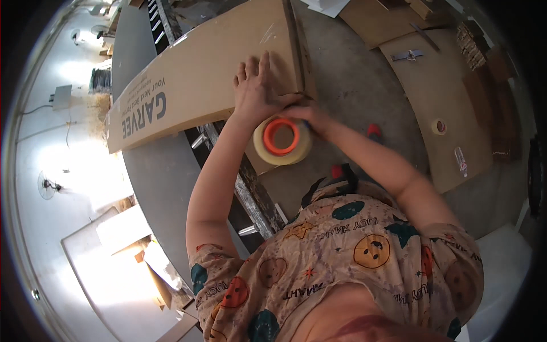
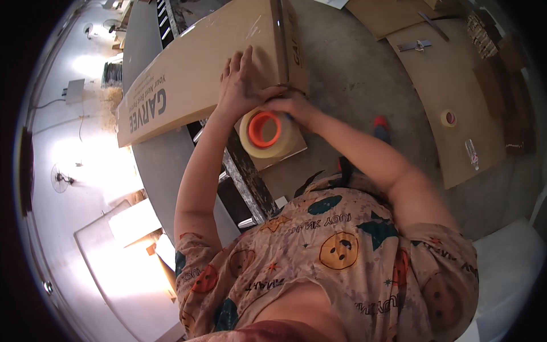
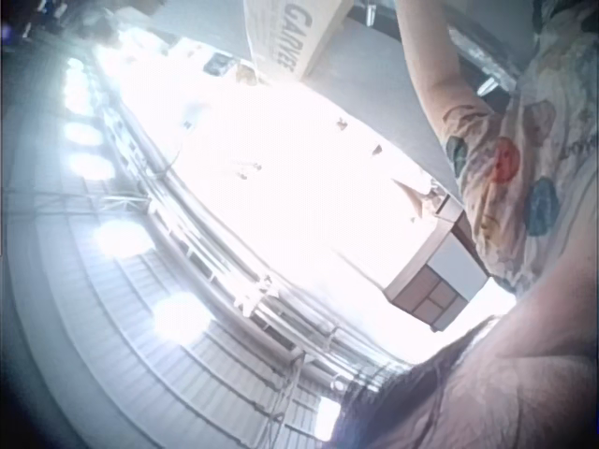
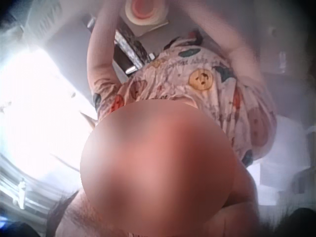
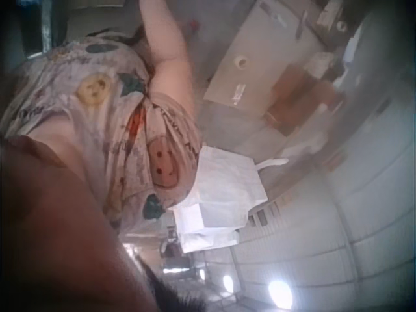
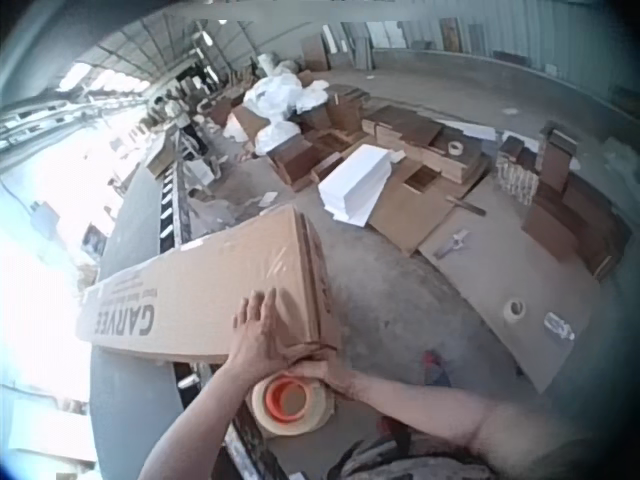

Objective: The person seals a cardboard box using a tape dispenser, places foam packaging inserts inside, and maneuvers the box on a conveyor belt.

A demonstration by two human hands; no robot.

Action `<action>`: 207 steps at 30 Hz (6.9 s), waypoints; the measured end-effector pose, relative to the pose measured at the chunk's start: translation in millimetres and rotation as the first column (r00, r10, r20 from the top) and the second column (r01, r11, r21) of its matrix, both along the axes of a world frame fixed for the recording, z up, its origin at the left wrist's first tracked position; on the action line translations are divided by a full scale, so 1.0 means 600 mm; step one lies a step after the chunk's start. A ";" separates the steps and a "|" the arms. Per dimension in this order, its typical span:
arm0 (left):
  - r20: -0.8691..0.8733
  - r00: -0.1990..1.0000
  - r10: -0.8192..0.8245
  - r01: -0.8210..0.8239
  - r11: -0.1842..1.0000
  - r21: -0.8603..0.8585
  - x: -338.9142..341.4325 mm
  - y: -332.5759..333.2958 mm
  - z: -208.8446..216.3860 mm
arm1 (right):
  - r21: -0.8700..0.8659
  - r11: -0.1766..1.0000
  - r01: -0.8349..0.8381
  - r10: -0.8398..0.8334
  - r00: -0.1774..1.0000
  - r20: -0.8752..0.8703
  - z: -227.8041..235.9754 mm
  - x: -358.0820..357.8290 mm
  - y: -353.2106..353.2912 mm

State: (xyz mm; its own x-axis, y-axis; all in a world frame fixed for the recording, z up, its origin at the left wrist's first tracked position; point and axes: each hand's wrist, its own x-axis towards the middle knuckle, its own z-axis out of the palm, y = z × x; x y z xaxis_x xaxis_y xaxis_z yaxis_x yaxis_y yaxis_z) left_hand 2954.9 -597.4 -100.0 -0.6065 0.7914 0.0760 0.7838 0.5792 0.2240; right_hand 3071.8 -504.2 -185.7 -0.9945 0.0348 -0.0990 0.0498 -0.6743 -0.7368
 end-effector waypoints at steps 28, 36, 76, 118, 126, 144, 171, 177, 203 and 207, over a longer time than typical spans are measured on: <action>-0.188 0.920 0.345 -0.296 0.923 0.247 -0.210 0.343 0.006 | 0.091 0.773 -0.628 0.593 0.766 0.247 -0.056 -0.568 0.667; -0.226 0.857 0.463 -0.446 0.887 0.124 -0.203 0.353 0.025 | 0.269 0.129 -0.955 0.982 0.161 0.101 -0.065 -0.654 0.550; -0.399 0.908 -0.128 0.101 0.991 -0.089 -0.262 0.447 -0.003 | 0.509 0.548 -0.664 0.548 0.745 0.381 -0.197 -0.081 0.608; 0.680 0.460 0.571 -0.680 0.719 -0.144 -1.955 0.551 -0.249 | -0.616 0.778 0.121 0.190 0.890 0.415 -0.111 -2.016 1.026; 0.997 -0.070 -0.024 -0.868 0.494 -0.049 -2.384 0.669 -0.188 | -0.534 0.832 -0.150 0.407 0.820 0.403 -0.074 -2.586 0.988; 0.973 0.222 -0.063 -0.658 0.726 0.197 -3.470 1.038 -0.147 | -0.058 0.829 -0.557 0.469 0.633 0.616 -0.145 -3.611 1.248; 0.784 -0.238 -0.573 -0.646 -0.510 -0.569 -4.547 0.914 -0.979 | -0.246 0.966 0.075 0.190 0.433 0.881 -0.319 -4.533 1.255; 0.855 -0.098 -0.508 -0.838 -0.421 -0.347 -4.532 0.917 -0.750 | -0.370 0.922 -0.113 0.367 0.558 0.744 -0.329 -4.630 1.265; 0.267 -0.063 0.962 -0.776 -0.216 0.593 -3.735 0.765 0.035 | -0.422 0.781 -0.461 0.404 0.887 -0.221 -0.176 -4.591 1.493; -0.541 -0.371 0.755 -0.903 -0.430 0.020 -3.605 0.610 0.165 | -0.418 0.757 -0.501 0.413 0.864 -0.287 -0.058 -4.580 1.487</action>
